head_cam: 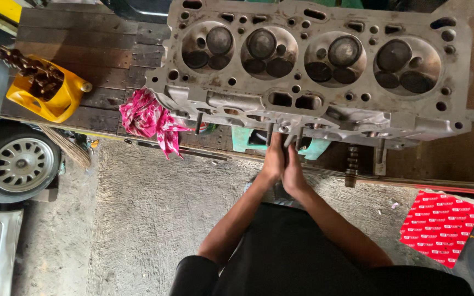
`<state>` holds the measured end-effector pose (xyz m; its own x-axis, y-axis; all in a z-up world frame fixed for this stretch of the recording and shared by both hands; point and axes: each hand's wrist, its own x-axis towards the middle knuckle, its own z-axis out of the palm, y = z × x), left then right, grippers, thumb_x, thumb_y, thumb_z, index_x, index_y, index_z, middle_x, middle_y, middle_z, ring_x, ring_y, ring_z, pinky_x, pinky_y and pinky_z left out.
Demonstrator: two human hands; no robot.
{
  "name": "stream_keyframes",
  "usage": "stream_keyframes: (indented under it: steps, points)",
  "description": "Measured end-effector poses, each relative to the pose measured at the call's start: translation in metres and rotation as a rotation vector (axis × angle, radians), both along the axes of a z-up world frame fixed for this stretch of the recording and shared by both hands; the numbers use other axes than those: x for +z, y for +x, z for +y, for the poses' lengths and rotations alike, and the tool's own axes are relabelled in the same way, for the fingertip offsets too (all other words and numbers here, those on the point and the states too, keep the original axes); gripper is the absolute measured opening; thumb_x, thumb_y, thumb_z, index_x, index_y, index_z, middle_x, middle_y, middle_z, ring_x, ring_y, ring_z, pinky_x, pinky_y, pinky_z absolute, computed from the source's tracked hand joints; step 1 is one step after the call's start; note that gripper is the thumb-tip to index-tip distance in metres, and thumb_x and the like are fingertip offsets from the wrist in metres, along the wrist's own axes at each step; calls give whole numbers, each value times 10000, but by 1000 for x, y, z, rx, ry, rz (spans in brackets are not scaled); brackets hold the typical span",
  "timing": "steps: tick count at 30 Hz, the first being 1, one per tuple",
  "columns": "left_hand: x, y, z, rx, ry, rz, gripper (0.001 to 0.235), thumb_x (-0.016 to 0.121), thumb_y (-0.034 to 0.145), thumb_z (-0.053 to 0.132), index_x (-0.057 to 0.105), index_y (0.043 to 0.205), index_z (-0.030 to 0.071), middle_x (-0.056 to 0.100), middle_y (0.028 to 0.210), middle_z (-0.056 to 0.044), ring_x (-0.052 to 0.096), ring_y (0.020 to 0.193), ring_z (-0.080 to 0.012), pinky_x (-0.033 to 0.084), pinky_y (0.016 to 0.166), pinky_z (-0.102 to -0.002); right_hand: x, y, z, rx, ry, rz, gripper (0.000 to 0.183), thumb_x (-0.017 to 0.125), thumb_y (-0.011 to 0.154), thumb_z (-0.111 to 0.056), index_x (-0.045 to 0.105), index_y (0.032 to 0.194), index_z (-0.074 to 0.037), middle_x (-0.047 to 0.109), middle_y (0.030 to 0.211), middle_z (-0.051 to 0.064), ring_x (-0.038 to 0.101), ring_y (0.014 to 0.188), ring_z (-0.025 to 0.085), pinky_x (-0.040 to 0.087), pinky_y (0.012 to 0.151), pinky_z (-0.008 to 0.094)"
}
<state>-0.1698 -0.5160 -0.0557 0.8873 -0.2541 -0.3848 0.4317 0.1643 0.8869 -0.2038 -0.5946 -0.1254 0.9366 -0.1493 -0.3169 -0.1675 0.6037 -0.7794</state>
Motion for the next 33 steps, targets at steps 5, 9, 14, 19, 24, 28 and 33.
stream_keyframes:
  steps: [5, 9, 14, 19, 24, 28, 33]
  points:
    - [21, -44, 3, -138, 98, -275, 872, 100, 1037, 642, 90, 1623, -4, 63, 1722, -217, 29, 1601, -296, 55, 1276, -371, -14, 52, -38, 122, -204, -62, 417, 385, 1041, -413, 596, 1245, -117, 637, 1140, 38, 639, 1017, 128, 567, 863, 292]
    - [16, -17, 1, -94, -182, -114, 876, 128, 1038, 639, 163, 1622, -12, 188, 1708, -234, 146, 1589, -323, 126, 1280, -398, -1, 15, -21, 95, -156, -40, 424, 384, 1046, -416, 589, 1255, -110, 631, 1148, 48, 633, 1026, 140, 563, 870, 303]
    - [12, -16, 2, -131, 143, -227, 888, 33, 1041, 655, 124, 1638, 5, 133, 1673, -282, 128, 1553, -382, 139, 1254, -467, -8, 6, -13, 96, -161, -67, 434, 384, 1052, -421, 581, 1268, -101, 623, 1158, 61, 626, 1038, 154, 559, 880, 315]
    - [46, -45, 3, -192, 6, -184, 925, 58, 1005, 696, 16, 1641, 26, 34, 1719, -227, 22, 1592, -321, 102, 1278, -442, -15, 41, -46, 133, -247, -45, 444, 383, 1059, -426, 574, 1280, -92, 615, 1169, 74, 619, 1049, 169, 554, 890, 328]
    - [19, 2, 5, -69, -17, -38, 893, 76, 1034, 678, 26, 1647, 30, 42, 1727, -212, 25, 1598, -323, 93, 1275, -428, -1, -19, -1, 62, -137, -41, 454, 382, 1065, -430, 566, 1293, -83, 608, 1179, 87, 611, 1061, 184, 550, 899, 341]
    - [35, -47, -2, -140, 120, -329, 868, 90, 1058, 664, 34, 1652, 34, 49, 1734, -199, 28, 1603, -325, 86, 1274, -417, -13, 37, -39, 129, -260, -79, 463, 381, 1070, -434, 560, 1303, -76, 602, 1188, 97, 606, 1070, 196, 546, 907, 351]
    - [22, -18, 1, -76, -180, 15, 833, 113, 1073, 612, 205, 1644, 13, 374, 1601, -299, 328, 1493, -428, 306, 1205, -427, -2, -9, -18, 105, -212, -50, 473, 380, 1077, -439, 552, 1315, -67, 594, 1198, 110, 598, 1082, 211, 541, 916, 364]
